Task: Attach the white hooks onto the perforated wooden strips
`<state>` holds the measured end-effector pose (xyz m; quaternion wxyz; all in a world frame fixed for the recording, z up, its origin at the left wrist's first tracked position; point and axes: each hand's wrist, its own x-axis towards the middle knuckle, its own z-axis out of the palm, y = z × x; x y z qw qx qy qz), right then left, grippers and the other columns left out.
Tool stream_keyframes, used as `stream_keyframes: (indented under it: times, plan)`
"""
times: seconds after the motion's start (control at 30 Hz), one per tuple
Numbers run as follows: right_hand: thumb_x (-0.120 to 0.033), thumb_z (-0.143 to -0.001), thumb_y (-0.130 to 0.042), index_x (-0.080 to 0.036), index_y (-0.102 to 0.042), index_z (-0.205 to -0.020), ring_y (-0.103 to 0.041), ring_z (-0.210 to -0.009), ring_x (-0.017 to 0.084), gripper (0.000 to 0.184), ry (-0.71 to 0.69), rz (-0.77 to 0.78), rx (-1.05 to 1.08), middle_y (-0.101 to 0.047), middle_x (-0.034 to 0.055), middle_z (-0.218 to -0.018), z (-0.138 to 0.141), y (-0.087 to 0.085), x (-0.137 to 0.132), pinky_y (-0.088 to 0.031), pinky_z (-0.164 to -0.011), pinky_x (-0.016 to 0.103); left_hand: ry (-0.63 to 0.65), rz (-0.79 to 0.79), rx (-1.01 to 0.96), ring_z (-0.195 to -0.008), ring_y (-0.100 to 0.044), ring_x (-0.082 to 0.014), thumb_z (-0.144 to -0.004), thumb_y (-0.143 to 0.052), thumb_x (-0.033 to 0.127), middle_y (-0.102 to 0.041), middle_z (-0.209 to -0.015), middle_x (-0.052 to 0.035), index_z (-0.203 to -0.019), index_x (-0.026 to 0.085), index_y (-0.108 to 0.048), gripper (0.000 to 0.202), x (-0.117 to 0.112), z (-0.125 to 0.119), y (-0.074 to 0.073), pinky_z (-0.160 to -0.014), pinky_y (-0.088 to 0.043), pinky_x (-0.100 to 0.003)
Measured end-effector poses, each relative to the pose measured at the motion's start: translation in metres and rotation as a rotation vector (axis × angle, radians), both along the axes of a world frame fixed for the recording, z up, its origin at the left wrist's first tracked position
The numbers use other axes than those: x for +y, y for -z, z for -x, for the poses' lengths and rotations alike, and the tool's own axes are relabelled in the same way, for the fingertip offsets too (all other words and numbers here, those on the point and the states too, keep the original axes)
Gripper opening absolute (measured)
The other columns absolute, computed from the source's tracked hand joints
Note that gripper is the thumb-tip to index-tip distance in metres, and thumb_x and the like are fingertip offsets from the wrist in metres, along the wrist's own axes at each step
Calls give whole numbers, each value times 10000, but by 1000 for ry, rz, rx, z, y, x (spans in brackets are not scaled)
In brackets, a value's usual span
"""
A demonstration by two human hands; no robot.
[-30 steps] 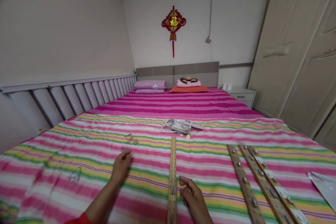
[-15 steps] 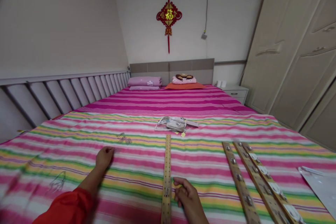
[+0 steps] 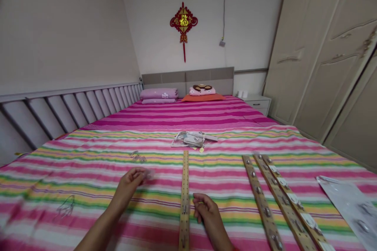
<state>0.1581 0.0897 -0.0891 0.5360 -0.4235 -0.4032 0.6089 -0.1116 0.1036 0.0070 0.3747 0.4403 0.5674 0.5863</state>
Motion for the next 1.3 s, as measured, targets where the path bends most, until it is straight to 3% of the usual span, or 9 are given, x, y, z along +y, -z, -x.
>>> stream_keyframes:
  times: [0.13, 0.23, 0.33, 0.47, 0.57, 0.7, 0.9, 1.03, 1.3]
  plan:
    - [-469, -605, -744, -159, -672, -786, -353, -345, 60, 367, 33, 7, 38, -503, -48, -403, 1, -9, -4, -200, -376, 197, 140, 142, -360, -629, -632, -108, -538, -781, 380, -688, -746, -16, -795, 169, -625, 367, -26, -49, -1, -605, -501, -215]
    - [-467, -643, -738, -165, -640, -697, -324, -350, 38, 323, 37, -20, 94, -485, -59, -436, 4, -26, -12, -173, -370, 184, 136, 179, -379, -617, -631, -109, -532, -787, 387, -691, -732, -21, -780, 167, -624, 370, -36, -71, 4, -588, -499, -209]
    - [-489, -682, -712, -159, -600, -615, -327, -334, 26, 355, -42, -26, 136, -491, -51, -455, 9, -47, -20, -171, -351, 178, 96, 61, -152, -677, -651, -156, -595, -738, 436, -694, -718, -40, -749, 165, -621, 333, -41, -84, 5, -620, -515, -244]
    - [-540, -731, -647, -149, -654, -724, -404, -341, 39, 391, -163, 31, 178, -585, -9, -555, 14, -70, -26, -242, -333, 176, 135, -221, 312, -761, -654, -181, -752, -618, 336, -705, -793, -52, -793, 199, -671, 153, -50, -92, -1, -685, -522, -274]
    - [-534, -735, -648, -147, -653, -727, -399, -334, 40, 387, -209, 38, 207, -586, -9, -535, 15, -76, -26, -249, -329, 173, 207, -430, 589, -821, -651, -178, -819, -531, 228, -711, -859, -56, -850, 224, -688, 160, -56, -94, -4, -728, -519, -280]
    - [-434, -657, -752, -154, -615, -633, -324, -300, 25, 312, -223, 35, 214, -467, -68, -384, 14, -73, -24, -199, -326, 164, 264, -529, 676, -817, -649, -158, -833, -506, 157, -706, -851, -52, -878, 214, -675, 183, -56, -95, 0, -729, -516, -262]
    - [-365, -570, -807, -142, -641, -656, -350, -303, 28, 291, -195, 38, 166, -496, -67, -365, 14, -67, -13, -201, -335, 162, 319, -360, 579, -826, -639, -155, -787, -550, 138, -698, -852, -41, -831, 218, -690, 166, -40, -101, 1, -737, -500, -253]
    - [-373, -544, -804, -146, -640, -671, -415, -309, 54, 308, -145, 77, 122, -552, -41, -371, 12, -63, 6, -254, -346, 169, 305, -202, 398, -921, -624, -189, -726, -624, 200, -687, -984, -62, -934, 214, -690, 219, -18, -99, 2, -777, -497, -284]
    - [-292, -533, -769, -158, -622, -625, -422, -323, 60, 219, -25, 119, 79, -557, -45, -383, 14, -36, 35, -283, -344, 178, 310, 84, -87, -823, -657, -211, -555, -737, 284, -704, -899, -92, -913, 134, -649, 398, 14, -98, 47, -799, -508, -345]
